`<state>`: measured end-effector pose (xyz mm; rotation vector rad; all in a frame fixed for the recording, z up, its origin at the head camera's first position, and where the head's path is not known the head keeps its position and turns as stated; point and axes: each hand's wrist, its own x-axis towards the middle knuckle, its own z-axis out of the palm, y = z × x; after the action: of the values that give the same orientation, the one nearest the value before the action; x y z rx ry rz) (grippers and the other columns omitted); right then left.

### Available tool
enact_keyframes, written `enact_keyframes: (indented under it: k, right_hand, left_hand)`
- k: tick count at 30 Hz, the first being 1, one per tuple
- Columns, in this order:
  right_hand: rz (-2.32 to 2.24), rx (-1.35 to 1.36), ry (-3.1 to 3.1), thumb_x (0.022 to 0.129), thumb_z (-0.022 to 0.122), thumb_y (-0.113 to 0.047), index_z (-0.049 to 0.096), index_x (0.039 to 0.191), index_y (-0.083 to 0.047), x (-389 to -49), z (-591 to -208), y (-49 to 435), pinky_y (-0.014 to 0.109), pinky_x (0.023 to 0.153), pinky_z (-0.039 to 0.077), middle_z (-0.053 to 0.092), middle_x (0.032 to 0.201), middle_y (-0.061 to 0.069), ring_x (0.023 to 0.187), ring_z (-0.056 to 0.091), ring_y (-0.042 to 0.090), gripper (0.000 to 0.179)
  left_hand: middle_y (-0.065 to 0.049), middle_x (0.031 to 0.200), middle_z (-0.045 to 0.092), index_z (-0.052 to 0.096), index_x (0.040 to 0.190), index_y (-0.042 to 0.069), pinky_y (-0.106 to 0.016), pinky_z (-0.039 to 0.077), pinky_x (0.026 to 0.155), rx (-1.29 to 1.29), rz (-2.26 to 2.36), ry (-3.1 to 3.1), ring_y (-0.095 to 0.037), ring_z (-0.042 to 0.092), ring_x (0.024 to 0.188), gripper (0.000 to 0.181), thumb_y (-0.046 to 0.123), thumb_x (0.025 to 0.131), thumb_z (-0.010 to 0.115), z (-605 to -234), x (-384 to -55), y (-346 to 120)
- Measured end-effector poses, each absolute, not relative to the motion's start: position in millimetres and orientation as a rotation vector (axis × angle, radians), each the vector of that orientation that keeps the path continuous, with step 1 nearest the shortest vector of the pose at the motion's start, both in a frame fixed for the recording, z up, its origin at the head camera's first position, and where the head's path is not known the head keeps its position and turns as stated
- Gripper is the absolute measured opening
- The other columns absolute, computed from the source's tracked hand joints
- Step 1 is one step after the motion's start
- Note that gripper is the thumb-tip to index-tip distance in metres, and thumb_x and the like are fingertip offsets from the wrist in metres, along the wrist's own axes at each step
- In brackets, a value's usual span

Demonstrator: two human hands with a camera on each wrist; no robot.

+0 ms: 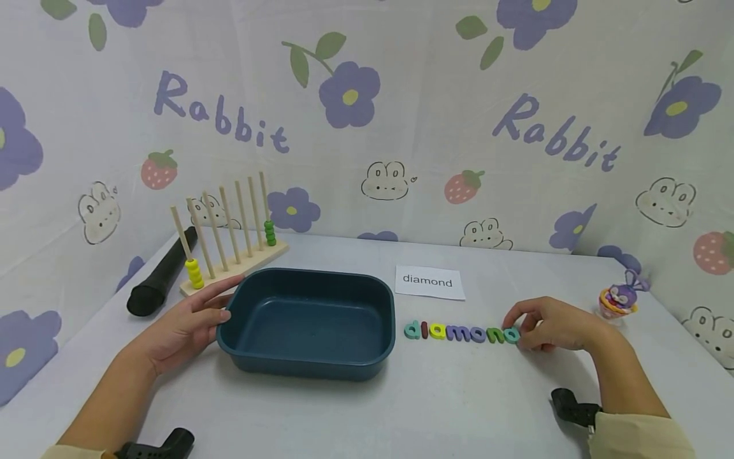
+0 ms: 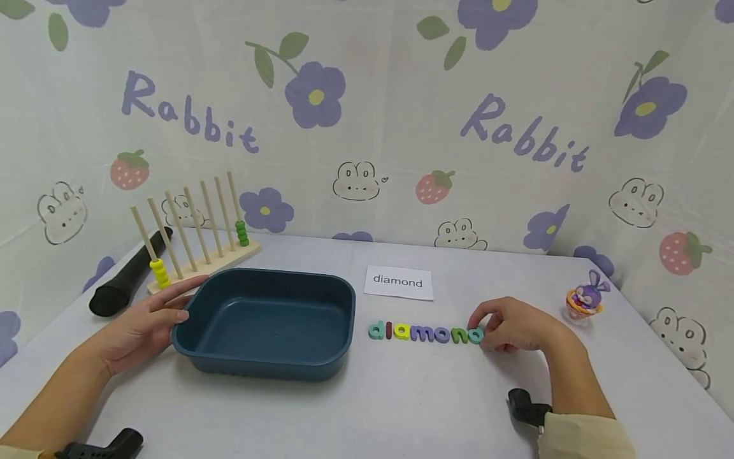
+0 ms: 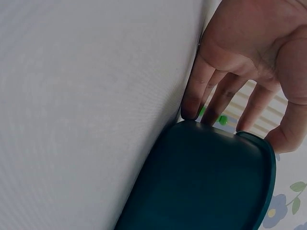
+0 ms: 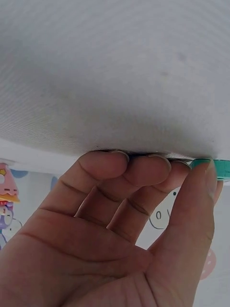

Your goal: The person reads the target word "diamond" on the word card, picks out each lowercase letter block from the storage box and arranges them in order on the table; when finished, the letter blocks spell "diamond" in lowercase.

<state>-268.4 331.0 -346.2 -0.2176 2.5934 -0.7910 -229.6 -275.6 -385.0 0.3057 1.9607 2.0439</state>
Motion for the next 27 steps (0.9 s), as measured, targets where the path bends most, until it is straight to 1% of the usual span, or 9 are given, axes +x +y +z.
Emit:
enact_keyframes:
  k: [9, 17, 19, 20, 23, 25, 27]
  right_hand:
    - [-0.803, -0.213, 2.58, 0.085, 0.073, -0.007, 0.07, 0.121, -0.012, -268, -345, 330, 0.033, 0.068, 0.05, 0.057, 0.098, 0.009, 0.083, 0.055, 0.023, 0.037]
    - [-0.811, -0.222, 2.569, 0.085, 0.074, -0.01, 0.067, 0.127, -0.013, -267, -344, 331, 0.035, 0.071, 0.052, 0.059, 0.101, 0.01, 0.083, 0.057, 0.024, 0.042]
    - [-0.814, -0.234, 2.562, 0.086, 0.073, -0.01, 0.065, 0.129, -0.012, -267, -342, 333, 0.035, 0.072, 0.053, 0.061, 0.101, 0.01, 0.083, 0.058, 0.024, 0.044]
    - [-0.817, -0.239, 2.558, 0.087, 0.072, -0.01, 0.064, 0.131, -0.012, -267, -342, 334, 0.035, 0.072, 0.053, 0.061, 0.101, 0.01, 0.083, 0.059, 0.024, 0.045]
    - [-0.831, -0.246, 2.549, 0.09, 0.069, -0.012, 0.06, 0.135, -0.01, -266, -339, 338, 0.036, 0.074, 0.055, 0.063, 0.1, 0.01, 0.082, 0.06, 0.023, 0.046]
    - [-0.832, -0.237, 2.553, 0.092, 0.068, -0.013, 0.057, 0.138, -0.009, -264, -336, 340, 0.036, 0.075, 0.056, 0.064, 0.101, 0.01, 0.082, 0.06, 0.023, 0.048]
    - [-0.824, -0.242, 2.574, 0.094, 0.067, -0.016, 0.054, 0.14, -0.008, -260, -330, 342, 0.037, 0.076, 0.057, 0.065, 0.103, 0.01, 0.083, 0.061, 0.023, 0.049]
  left_hand:
    - [-0.022, 0.172, 0.009, 0.031, 0.164, 0.027, -0.022, 0.053, 0.101, 0.307, 2.04, 1.963, -0.005, 0.06, 0.124, 0.067, 0.011, 0.103, 0.055, -387, -230, -276]
    - [-0.022, 0.172, 0.008, 0.031, 0.163, 0.027, -0.022, 0.052, 0.101, 0.318, 2.038, 1.967, -0.004, 0.059, 0.125, 0.066, 0.011, 0.104, 0.055, -387, -230, -277]
    - [-0.019, 0.17, 0.016, 0.031, 0.163, 0.026, -0.023, 0.053, 0.101, 0.316, 2.056, 1.952, -0.006, 0.06, 0.125, 0.065, 0.012, 0.104, 0.054, -386, -230, -277]
    - [-0.017, 0.167, 0.024, 0.031, 0.163, 0.026, -0.024, 0.053, 0.101, 0.318, 2.071, 1.936, -0.007, 0.061, 0.124, 0.064, 0.013, 0.105, 0.053, -386, -230, -277]
    - [-0.007, 0.154, 0.043, 0.029, 0.163, 0.021, -0.025, 0.053, 0.102, 0.35, 2.111, 1.858, -0.011, 0.062, 0.125, 0.059, 0.015, 0.107, 0.047, -385, -233, -276]
    - [0.0, 0.147, 0.05, 0.026, 0.163, 0.018, -0.026, 0.052, 0.103, 0.373, 2.109, 1.834, -0.013, 0.061, 0.126, 0.057, 0.018, 0.109, 0.042, -385, -235, -276]
    - [0.005, 0.144, 0.054, 0.024, 0.163, 0.016, -0.026, 0.052, 0.104, 0.363, 2.089, 1.844, -0.011, 0.061, 0.127, 0.057, 0.022, 0.11, 0.041, -384, -237, -274]
